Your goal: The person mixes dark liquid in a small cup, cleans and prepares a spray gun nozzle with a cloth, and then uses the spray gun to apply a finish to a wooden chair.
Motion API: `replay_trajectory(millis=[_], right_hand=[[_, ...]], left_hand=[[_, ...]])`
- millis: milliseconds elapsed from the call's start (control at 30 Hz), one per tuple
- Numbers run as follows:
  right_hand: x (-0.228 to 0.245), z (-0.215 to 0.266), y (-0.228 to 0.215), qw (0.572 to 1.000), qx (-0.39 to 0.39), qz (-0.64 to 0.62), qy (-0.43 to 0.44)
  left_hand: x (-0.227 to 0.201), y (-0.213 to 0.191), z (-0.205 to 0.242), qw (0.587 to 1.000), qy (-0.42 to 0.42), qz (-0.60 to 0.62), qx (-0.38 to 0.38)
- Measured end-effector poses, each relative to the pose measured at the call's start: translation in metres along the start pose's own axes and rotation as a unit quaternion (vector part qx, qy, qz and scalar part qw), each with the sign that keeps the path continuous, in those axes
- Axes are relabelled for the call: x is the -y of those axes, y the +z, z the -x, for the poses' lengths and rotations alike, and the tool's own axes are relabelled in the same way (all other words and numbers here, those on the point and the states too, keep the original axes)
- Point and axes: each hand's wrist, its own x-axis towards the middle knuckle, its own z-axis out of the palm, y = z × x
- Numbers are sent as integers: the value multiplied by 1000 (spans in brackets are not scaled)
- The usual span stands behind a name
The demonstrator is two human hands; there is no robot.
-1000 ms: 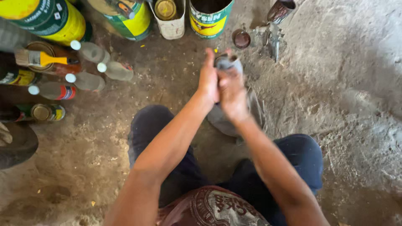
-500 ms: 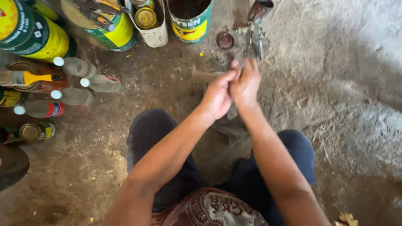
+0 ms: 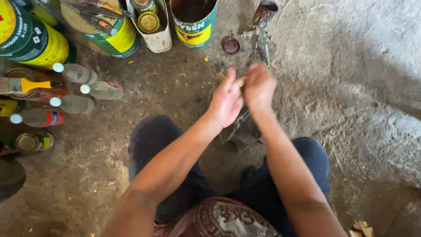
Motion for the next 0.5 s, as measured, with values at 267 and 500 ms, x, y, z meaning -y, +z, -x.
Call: replay_trajectory(millis=[267,500], right_hand=[[27,25,-30,922,37,-364,-127],[5,27,8,985,-35,62,-160]], left_hand=[[-16,-7,2,855,160,-442,-218],[-11,-32,-3,753,195,-543,-316]])
